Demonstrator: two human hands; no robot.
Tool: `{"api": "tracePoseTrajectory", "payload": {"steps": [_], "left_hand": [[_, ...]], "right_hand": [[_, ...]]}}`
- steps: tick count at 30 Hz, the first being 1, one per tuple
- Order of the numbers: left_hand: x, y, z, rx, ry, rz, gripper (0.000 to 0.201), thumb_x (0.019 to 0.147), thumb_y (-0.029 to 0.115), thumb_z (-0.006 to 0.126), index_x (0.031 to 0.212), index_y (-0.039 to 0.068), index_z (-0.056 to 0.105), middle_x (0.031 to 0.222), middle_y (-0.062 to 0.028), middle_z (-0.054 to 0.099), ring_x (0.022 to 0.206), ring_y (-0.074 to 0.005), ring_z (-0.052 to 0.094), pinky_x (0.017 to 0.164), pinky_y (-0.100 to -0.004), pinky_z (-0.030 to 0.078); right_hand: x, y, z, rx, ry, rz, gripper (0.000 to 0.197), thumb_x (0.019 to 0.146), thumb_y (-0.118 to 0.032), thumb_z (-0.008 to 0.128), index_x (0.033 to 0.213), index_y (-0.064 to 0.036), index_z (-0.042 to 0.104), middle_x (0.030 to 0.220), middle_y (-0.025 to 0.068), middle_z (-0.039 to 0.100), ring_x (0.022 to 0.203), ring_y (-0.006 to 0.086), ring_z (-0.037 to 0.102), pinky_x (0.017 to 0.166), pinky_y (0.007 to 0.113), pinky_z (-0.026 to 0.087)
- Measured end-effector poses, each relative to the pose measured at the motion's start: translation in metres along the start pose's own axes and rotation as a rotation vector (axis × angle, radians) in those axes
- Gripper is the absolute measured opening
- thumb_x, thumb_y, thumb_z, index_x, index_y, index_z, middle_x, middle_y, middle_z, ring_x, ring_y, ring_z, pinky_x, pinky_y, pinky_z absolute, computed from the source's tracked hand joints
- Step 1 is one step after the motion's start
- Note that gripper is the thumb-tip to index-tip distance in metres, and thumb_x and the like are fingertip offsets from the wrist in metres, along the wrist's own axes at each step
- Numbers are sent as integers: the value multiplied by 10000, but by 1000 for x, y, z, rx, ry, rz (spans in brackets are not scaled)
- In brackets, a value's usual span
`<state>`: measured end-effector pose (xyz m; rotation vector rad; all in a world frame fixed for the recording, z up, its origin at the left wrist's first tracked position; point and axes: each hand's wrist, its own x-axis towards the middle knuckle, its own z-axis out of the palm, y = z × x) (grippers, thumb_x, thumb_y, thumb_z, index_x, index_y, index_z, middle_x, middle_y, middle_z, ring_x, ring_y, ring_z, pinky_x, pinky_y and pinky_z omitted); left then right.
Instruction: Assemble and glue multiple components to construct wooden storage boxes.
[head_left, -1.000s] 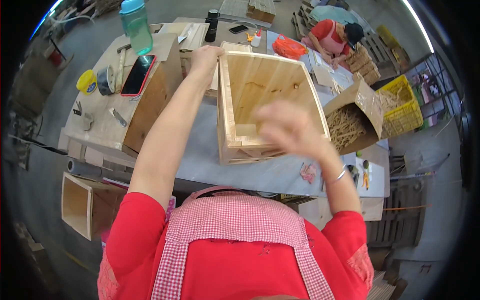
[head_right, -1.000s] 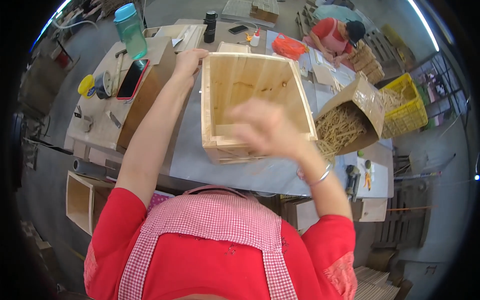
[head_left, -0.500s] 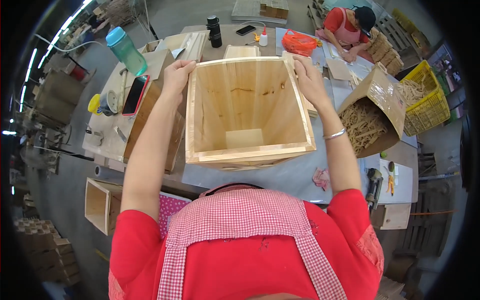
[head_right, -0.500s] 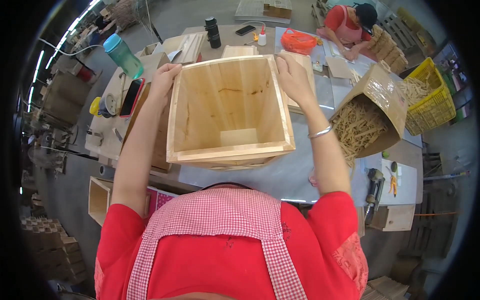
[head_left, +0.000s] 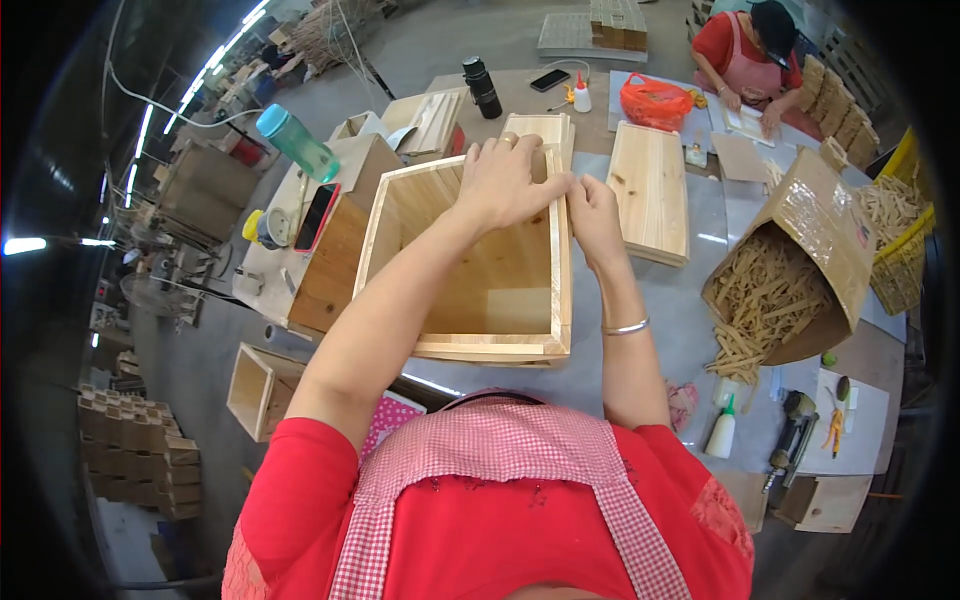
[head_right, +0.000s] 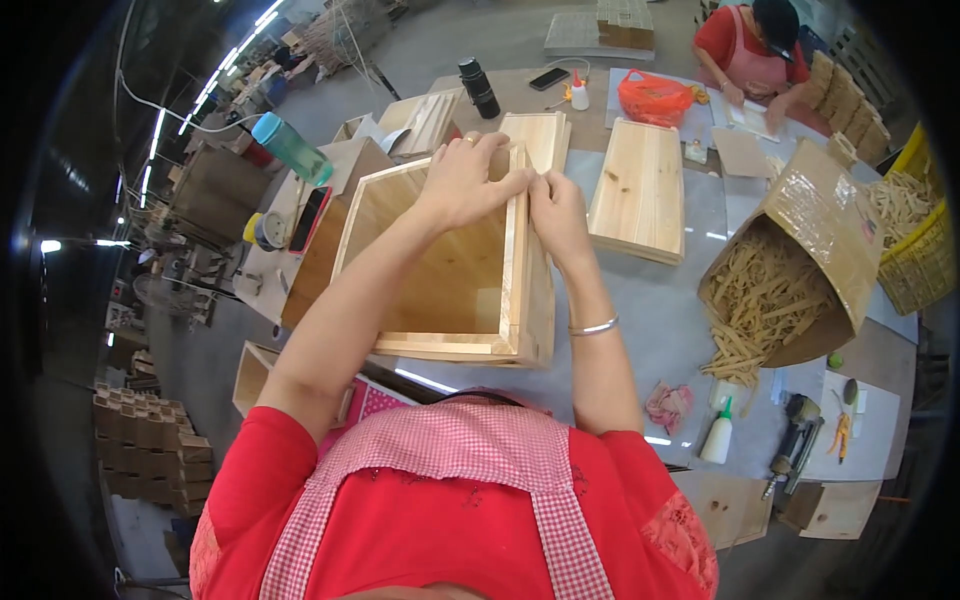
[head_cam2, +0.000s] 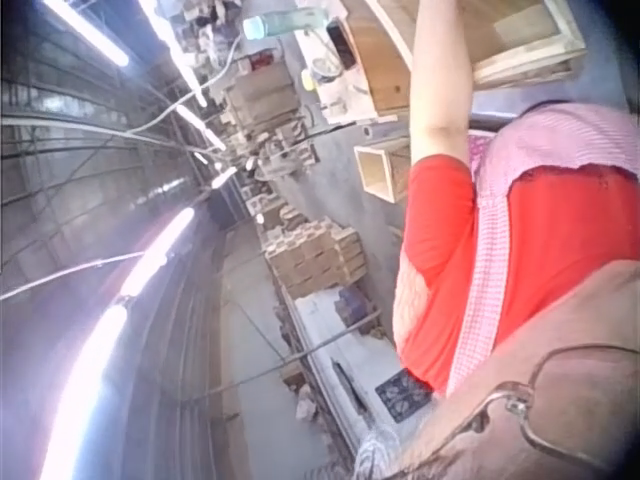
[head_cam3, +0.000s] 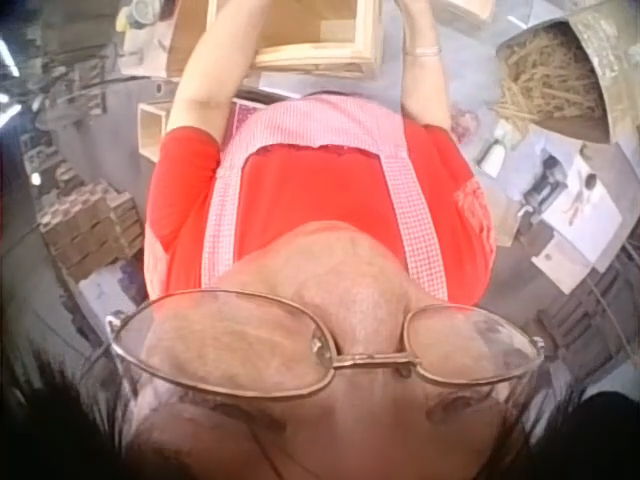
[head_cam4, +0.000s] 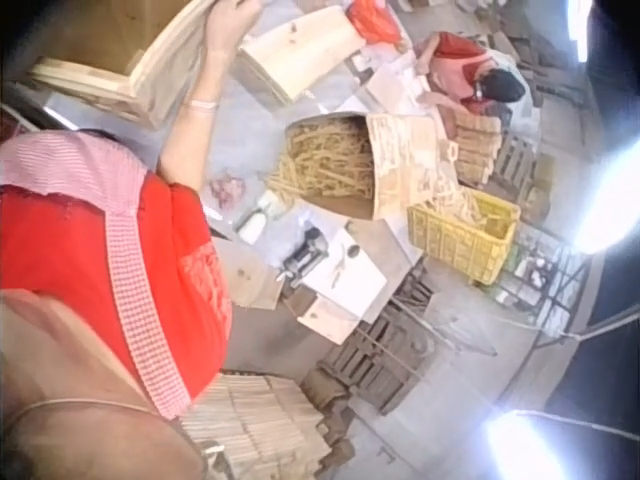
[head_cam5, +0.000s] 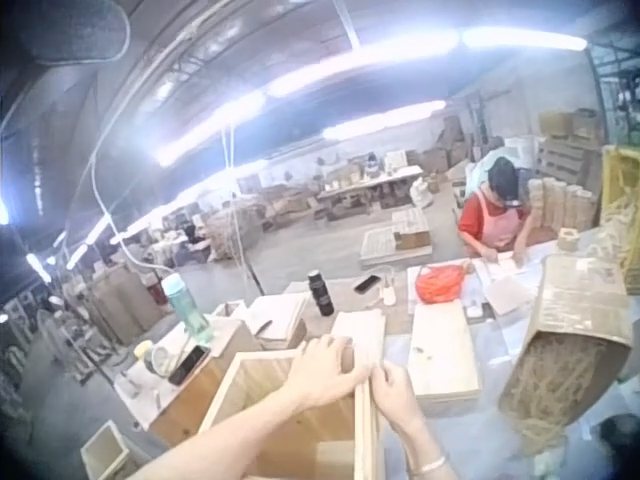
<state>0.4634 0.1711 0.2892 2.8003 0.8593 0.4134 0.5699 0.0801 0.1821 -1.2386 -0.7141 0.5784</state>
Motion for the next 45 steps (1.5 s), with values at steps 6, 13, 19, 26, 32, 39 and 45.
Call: {"api": "tracePoseTrajectory", "payload": {"steps": [6, 13, 19, 26, 32, 39, 45], "left_hand": [[0, -1, 3, 6, 30, 49, 723, 779, 561, 573, 1279, 39, 585, 1204, -235, 593, 1146, -390, 540, 1070, -484, 325], [-8, -4, 4, -24, 40, 96, 702, 823, 582, 552, 1261, 34, 574, 1191, -247, 580, 1132, -401, 541, 1071, -541, 293], [-3, -14, 18, 44, 62, 123, 800, 876, 691, 461, 1292, 12, 535, 1270, -280, 552, 1232, -447, 483, 1083, -646, 212], [-8, -3, 6, 83, 24, 131, 657, 926, 575, 481, 1255, 6, 512, 1289, -273, 527, 1242, -452, 471, 1053, -626, 289], [-9, -3, 9, 114, 44, 150, 700, 917, 626, 455, 1264, 20, 500, 1283, -266, 548, 1240, -436, 486, 1032, -656, 303], [-15, 14, -9, 117, -56, 95, 638, 941, 576, 439, 1299, 52, 508, 1355, -238, 519, 1314, -410, 434, 1084, -645, 276], [-15, 3, -1, 184, -33, 107, 872, 893, 744, 387, 1436, 63, 421, 1510, -212, 371, 1409, -443, 304, 1103, -700, 193]], "right_hand": [[47, 0, 3, 104, 75, -54, 298, 1010, -225, 518, 763, -59, 530, 658, -13, 514, 543, 66, 460, 485, 248, 383], [35, -14, 7, 103, 64, -67, 284, 1005, -222, 528, 775, -59, 563, 664, -15, 527, 545, 55, 457, 480, 231, 370], [-9, -38, 3, 207, 49, 57, 281, 966, -203, 565, 785, 7, 611, 635, 16, 568, 502, 81, 507, 451, 255, 407], [-104, -83, -7, 84, 3, 153, 351, 969, -131, 564, 1263, 51, 504, 654, -2, 552, 496, 49, 481, 433, 221, 366], [-157, -101, -6, 105, 14, 103, 325, 989, -101, 522, 1269, 64, 519, 695, -4, 592, 561, 18, 483, 476, 209, 367], [-153, -86, -8, 61, 62, 97, 340, 975, -102, 559, 1266, 70, 526, 698, -2, 596, 578, 25, 492, 504, 214, 392], [-183, -97, -12, -349, 13, -187, 381, 912, -120, 643, 1246, 35, 547, 813, 19, 586, 732, 93, 557, 619, 246, 446]]}}
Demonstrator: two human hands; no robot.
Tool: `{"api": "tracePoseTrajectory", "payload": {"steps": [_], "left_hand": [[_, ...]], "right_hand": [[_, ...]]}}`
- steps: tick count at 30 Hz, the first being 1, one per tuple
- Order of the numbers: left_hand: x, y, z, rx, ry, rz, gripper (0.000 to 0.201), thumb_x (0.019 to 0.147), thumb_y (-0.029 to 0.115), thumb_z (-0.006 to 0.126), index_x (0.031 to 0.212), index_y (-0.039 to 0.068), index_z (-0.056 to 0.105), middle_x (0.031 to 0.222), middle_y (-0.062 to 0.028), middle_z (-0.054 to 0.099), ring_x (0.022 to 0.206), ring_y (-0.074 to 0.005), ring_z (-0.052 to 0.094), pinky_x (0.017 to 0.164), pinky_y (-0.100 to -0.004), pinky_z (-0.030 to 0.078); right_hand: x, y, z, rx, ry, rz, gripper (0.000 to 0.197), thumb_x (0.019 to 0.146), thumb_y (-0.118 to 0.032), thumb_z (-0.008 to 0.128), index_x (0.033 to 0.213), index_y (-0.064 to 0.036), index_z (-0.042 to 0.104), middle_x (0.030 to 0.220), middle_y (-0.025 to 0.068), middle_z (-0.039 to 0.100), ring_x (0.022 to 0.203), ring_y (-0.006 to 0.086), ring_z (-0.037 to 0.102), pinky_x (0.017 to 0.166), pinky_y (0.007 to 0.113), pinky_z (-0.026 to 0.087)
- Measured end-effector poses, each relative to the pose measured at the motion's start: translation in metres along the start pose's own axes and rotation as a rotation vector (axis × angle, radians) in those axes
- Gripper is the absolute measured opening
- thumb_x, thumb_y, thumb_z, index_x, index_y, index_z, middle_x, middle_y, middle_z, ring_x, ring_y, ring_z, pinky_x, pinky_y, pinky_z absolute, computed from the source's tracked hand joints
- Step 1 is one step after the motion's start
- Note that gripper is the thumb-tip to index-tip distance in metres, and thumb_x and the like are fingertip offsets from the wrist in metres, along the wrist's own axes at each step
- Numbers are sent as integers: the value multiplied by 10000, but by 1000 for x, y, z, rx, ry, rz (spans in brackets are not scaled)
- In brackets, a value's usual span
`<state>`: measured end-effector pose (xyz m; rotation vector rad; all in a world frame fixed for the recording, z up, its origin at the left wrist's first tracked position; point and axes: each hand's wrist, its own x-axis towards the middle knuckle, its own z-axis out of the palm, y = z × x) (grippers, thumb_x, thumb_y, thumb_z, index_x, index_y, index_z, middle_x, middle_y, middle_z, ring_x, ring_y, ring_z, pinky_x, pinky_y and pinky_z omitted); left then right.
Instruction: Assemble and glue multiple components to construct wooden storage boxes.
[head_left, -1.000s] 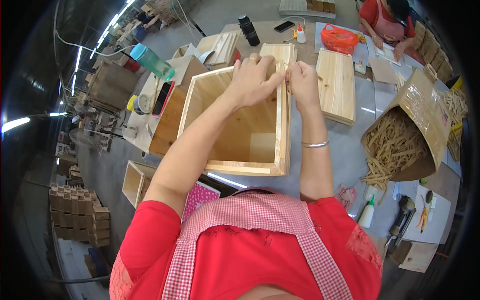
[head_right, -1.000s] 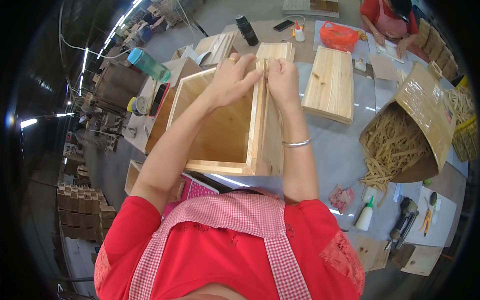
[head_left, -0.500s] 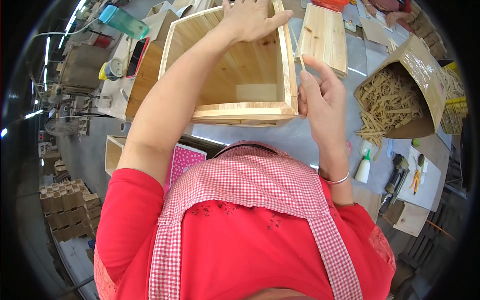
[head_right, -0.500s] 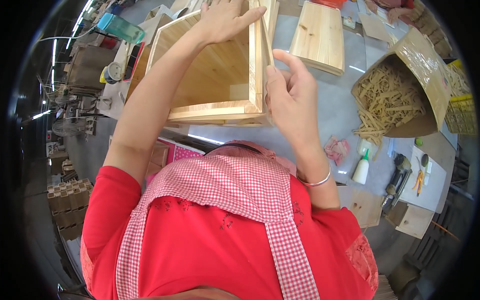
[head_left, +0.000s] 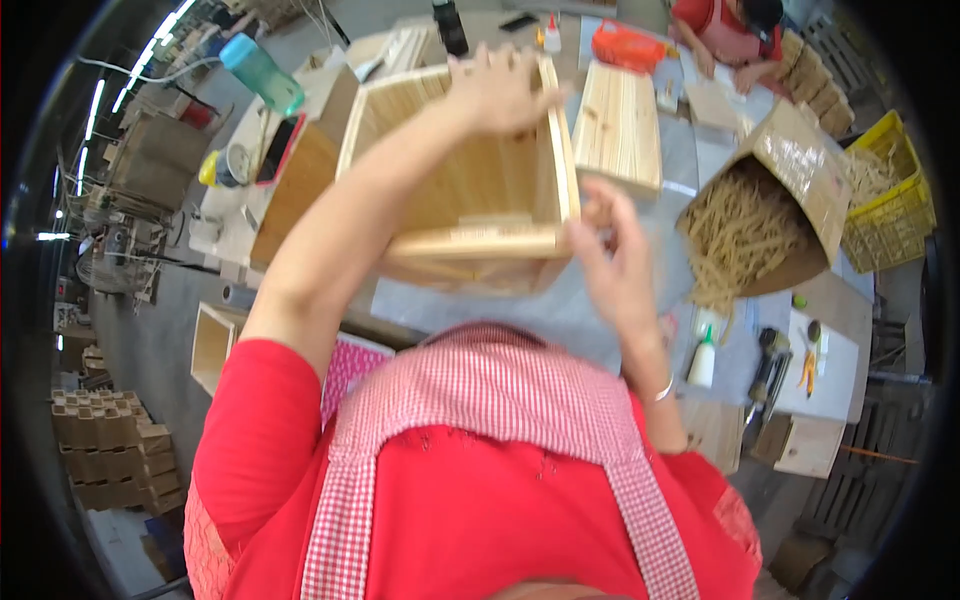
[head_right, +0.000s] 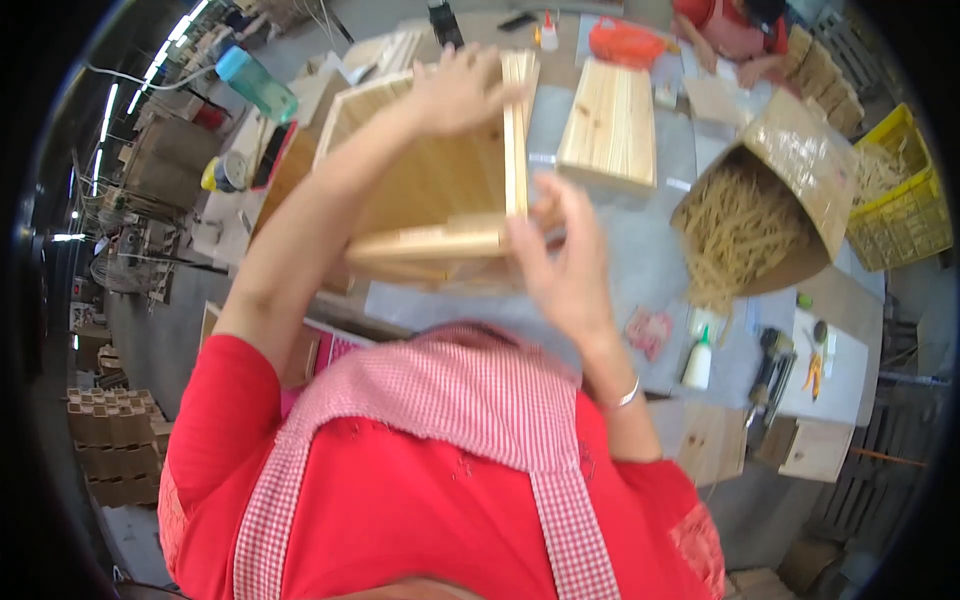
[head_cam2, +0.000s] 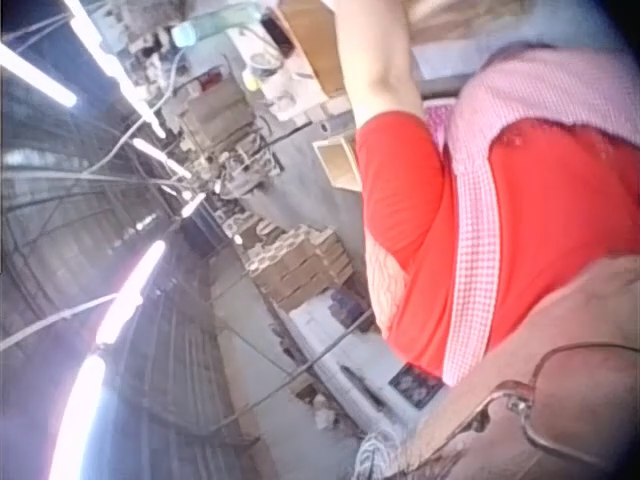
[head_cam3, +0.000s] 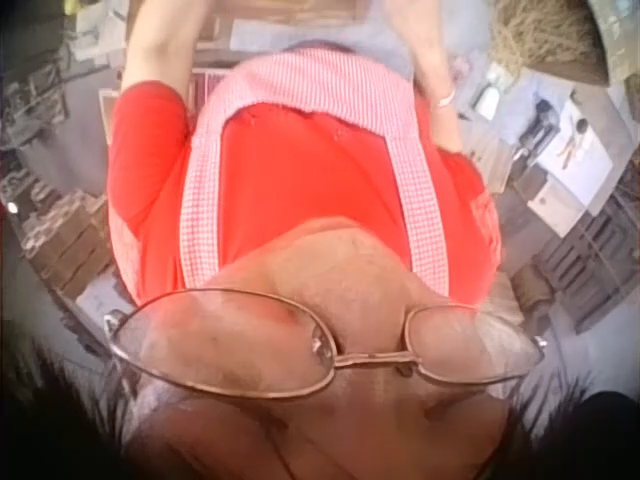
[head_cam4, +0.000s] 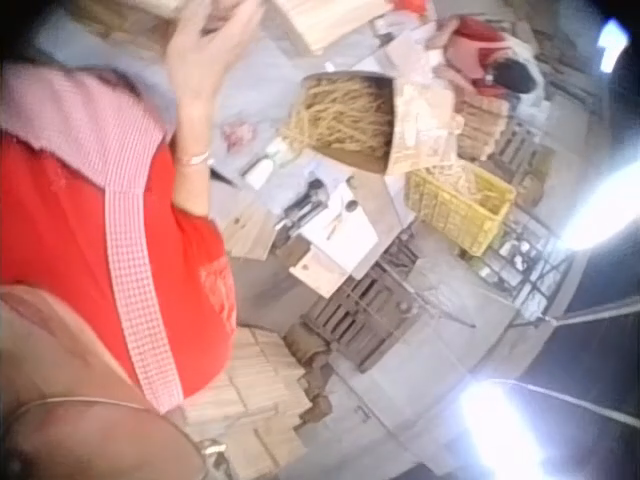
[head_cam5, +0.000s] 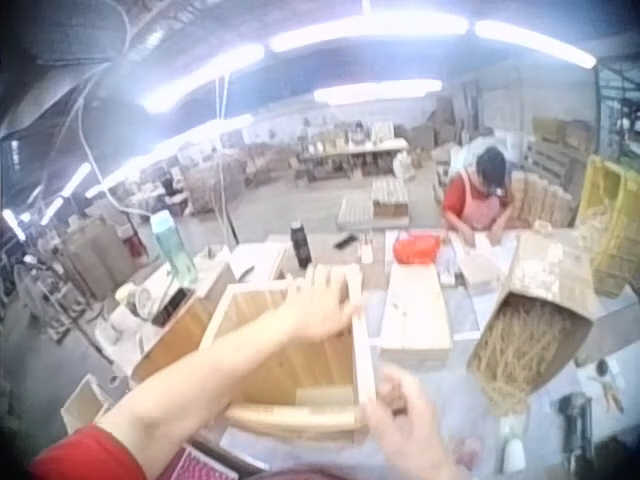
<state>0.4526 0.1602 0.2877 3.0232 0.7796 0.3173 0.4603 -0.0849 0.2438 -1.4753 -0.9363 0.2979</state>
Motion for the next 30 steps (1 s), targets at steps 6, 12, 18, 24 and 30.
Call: {"api": "tracePoseTrajectory", "payload": {"steps": [6, 12, 18, 24, 30], "left_hand": [[-113, 54, -45, -13, -34, 570, 764, 974, 609, 366, 1479, 35, 360, 1563, -187, 295, 1475, -380, 209, 1122, -687, 162], [-122, 56, -42, -209, -158, 557, 788, 962, 609, 370, 1494, 30, 336, 1549, -184, 324, 1492, -370, 161, 1135, -668, 132], [-117, 35, -34, -388, -94, 515, 668, 966, 507, 491, 1453, 57, 411, 1509, -188, 391, 1470, -349, 240, 1154, -613, 162], [-67, -141, -52, -501, 338, -470, 442, 876, 285, 673, 1219, 13, 618, 1154, -157, 661, 1077, -262, 634, 925, -369, 498], [-52, -182, -13, -1383, 83, -946, 346, 891, 311, 705, 1090, 32, 659, 1018, -119, 674, 897, -232, 643, 830, -375, 517]], "right_hand": [[-15, 22, 9, 194, 6, 6, 349, 901, -143, 635, 1198, 20, 553, 856, 17, 568, 788, 120, 546, 687, 268, 439], [-9, 22, 23, 448, 20, 52, 393, 954, -164, 564, 1272, 15, 417, 1054, 35, 518, 873, 104, 453, 776, 261, 401], [13, 40, -12, 293, -239, -36, 419, 944, -165, 588, 1308, 9, 471, 1076, 55, 570, 847, 112, 530, 777, 272, 448], [132, 31, -8, -308, -127, -358, 443, 978, -259, 550, 1346, -12, 536, 1000, 122, 603, 848, 196, 634, 734, 343, 507], [185, 35, 5, -755, -339, -357, 423, 968, -362, 511, 1304, -125, 606, 941, 165, 650, 870, 356, 653, 746, 433, 515]]}}
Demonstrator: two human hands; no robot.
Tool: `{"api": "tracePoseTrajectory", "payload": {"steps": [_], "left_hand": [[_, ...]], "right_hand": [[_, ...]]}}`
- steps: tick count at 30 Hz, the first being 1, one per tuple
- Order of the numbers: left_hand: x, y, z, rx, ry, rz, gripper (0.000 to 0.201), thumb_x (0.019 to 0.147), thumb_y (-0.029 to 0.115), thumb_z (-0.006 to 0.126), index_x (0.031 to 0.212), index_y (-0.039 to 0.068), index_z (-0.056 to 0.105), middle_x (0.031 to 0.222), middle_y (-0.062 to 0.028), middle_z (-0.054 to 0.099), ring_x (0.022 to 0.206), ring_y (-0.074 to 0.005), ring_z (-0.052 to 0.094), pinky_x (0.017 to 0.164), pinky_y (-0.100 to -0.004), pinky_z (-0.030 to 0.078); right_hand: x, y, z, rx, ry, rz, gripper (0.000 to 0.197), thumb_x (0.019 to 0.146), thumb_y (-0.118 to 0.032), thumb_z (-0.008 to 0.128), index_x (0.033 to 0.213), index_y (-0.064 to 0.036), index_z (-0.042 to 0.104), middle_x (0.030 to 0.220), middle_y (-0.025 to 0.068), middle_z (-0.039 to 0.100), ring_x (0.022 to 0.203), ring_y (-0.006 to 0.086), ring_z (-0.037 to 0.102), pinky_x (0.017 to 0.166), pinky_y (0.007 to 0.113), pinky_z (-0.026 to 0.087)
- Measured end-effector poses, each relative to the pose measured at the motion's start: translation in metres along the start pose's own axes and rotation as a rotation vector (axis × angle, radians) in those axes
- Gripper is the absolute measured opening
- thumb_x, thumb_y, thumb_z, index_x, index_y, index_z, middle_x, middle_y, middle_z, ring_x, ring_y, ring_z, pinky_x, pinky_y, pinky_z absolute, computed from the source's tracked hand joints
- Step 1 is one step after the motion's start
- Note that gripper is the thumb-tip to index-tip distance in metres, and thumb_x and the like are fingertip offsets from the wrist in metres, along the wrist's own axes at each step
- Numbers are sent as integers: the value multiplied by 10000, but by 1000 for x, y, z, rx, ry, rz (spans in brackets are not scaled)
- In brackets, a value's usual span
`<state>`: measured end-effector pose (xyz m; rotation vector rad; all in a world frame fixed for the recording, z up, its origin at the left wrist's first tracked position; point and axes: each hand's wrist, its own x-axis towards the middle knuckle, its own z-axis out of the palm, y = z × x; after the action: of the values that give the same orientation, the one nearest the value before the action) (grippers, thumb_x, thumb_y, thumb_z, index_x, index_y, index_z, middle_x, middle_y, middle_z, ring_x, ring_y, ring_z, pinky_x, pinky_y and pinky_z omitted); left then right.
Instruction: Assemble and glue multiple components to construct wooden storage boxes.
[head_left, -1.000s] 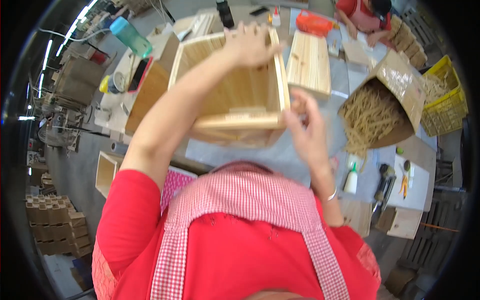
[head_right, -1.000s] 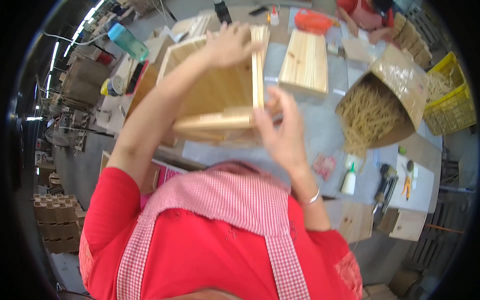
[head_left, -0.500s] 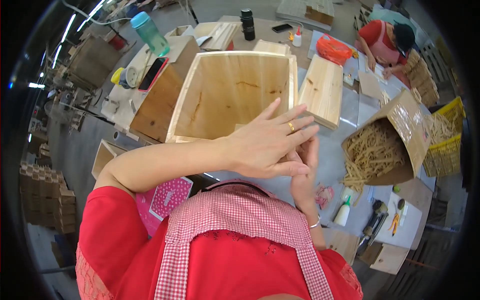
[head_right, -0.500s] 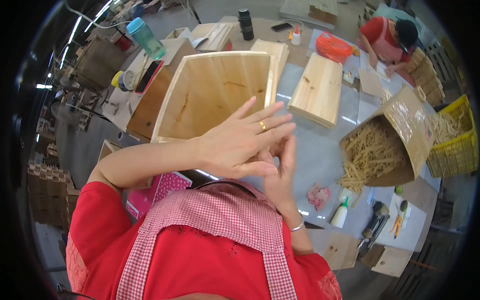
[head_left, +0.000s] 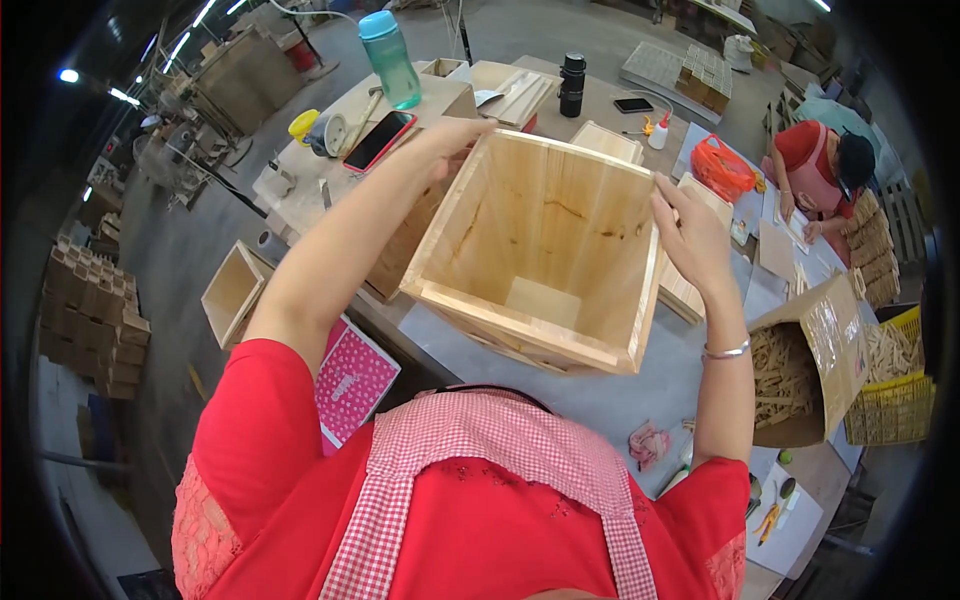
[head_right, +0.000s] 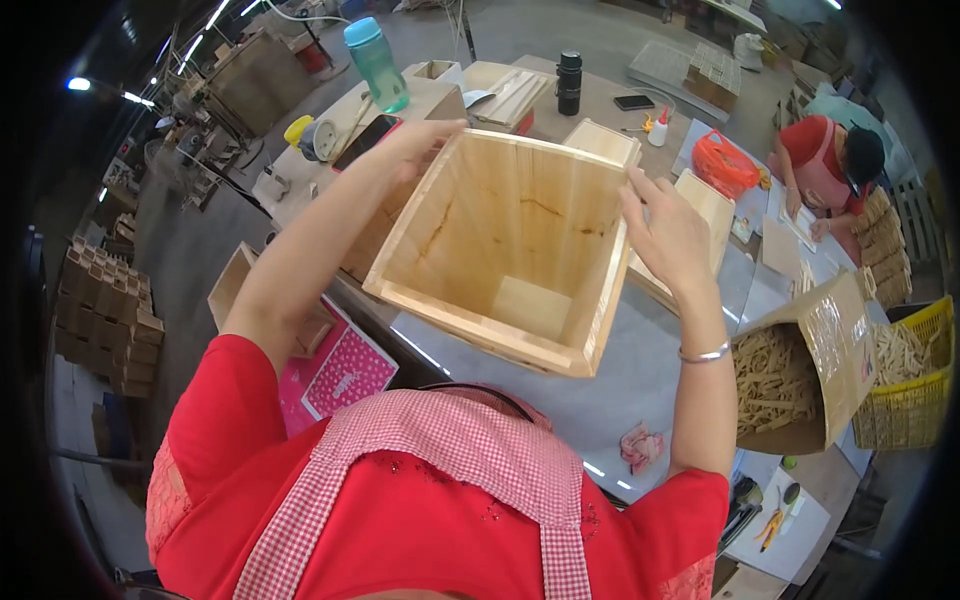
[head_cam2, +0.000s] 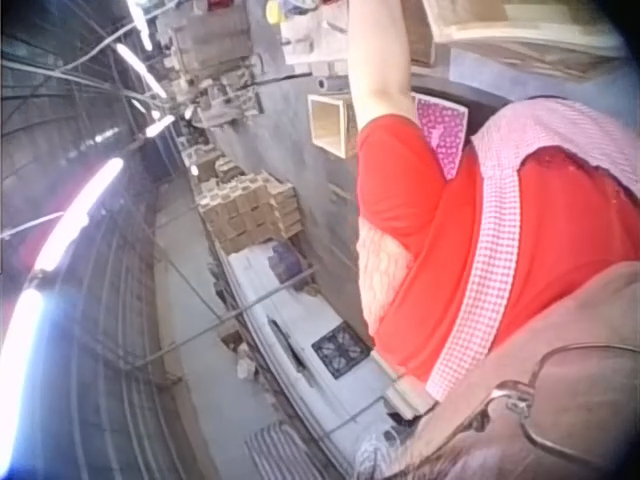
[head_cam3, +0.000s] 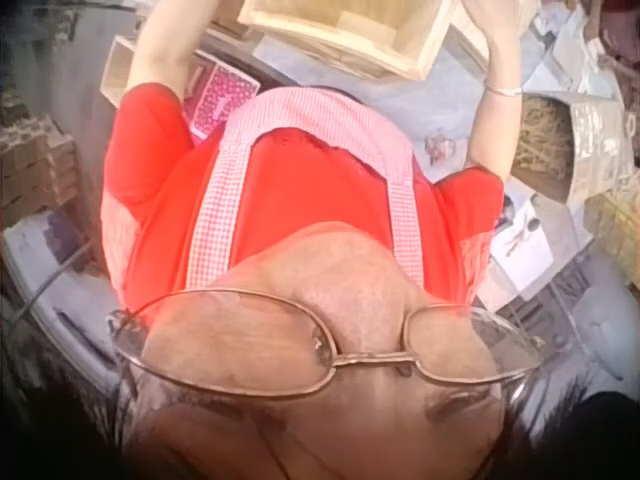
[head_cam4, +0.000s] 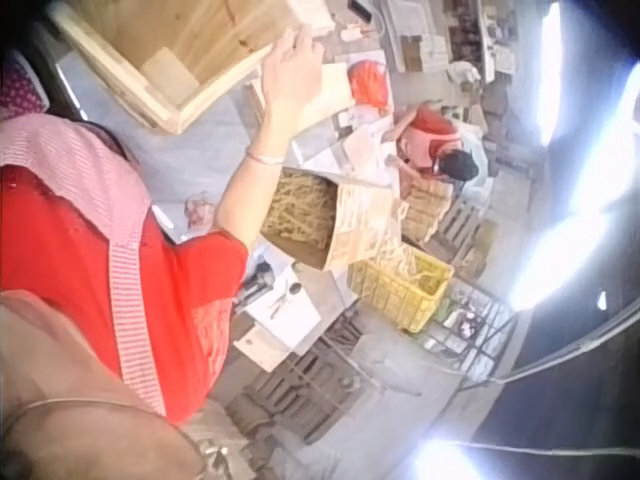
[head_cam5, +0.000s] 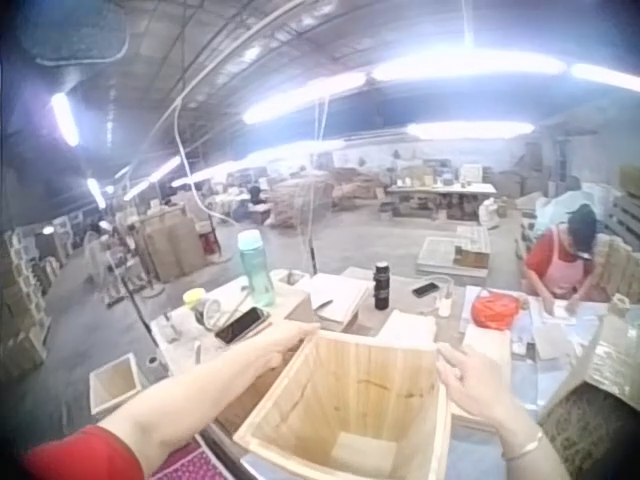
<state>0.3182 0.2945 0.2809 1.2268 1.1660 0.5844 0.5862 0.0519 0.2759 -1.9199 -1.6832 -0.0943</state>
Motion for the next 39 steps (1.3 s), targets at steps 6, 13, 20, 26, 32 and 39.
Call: {"api": "tracePoseTrajectory", "payload": {"steps": [6, 13, 20, 26, 32, 39], "left_hand": [[9, -6, -6, -57, -11, 31, 187, 861, 220, 722, 925, 47, 687, 883, -97, 674, 736, -200, 628, 705, -317, 493], [7, -9, -9, -95, -68, 52, 206, 896, 279, 674, 947, 81, 651, 938, -96, 644, 846, -204, 618, 732, -377, 520], [-106, -36, -17, 189, -408, -73, 773, 881, 549, 650, 1413, 19, 468, 1423, -154, 506, 1270, -245, 525, 1035, -430, 453], [-174, -67, -64, 274, -230, -211, 511, 794, 205, 656, 1233, -42, 564, 1138, -139, 656, 985, -234, 667, 823, -366, 556], [-333, -115, -162, 0, 121, -305, 408, 771, 151, 650, 1137, -21, 599, 1040, -121, 682, 910, -204, 685, 817, -365, 563], [-524, -210, -212, -383, 800, -330, 491, 736, 40, 597, 1219, -42, 564, 1130, -169, 654, 1022, -260, 662, 923, -407, 545]], "right_hand": [[9, -13, -8, -48, -58, 49, 410, 933, -325, 565, 1287, -133, 634, 698, 156, 656, 671, 352, 651, 643, 436, 501], [10, -8, 0, 150, -67, 118, 409, 950, -279, 564, 1303, -78, 616, 693, 168, 619, 639, 211, 629, 631, 363, 478], [-111, -27, 27, 1050, 67, 376, 632, 1022, -336, 460, 1495, 55, 310, 1469, 195, 417, 1262, 249, 495, 1039, 359, 411], [-115, -91, 26, 1126, -9, 295, 593, 1016, -236, 446, 1470, 119, 303, 1486, 218, 382, 1314, 260, 422, 1099, 361, 331], [-86, -184, 37, 1117, -378, -113, 523, 998, -160, 433, 1443, 107, 362, 1412, 194, 485, 1249, 240, 495, 1046, 340, 387], [-83, -334, 118, 1181, -831, -516, 445, 1016, -145, 423, 1427, 27, 419, 850, 104, 635, 763, 140, 617, 722, 283, 506]]}}
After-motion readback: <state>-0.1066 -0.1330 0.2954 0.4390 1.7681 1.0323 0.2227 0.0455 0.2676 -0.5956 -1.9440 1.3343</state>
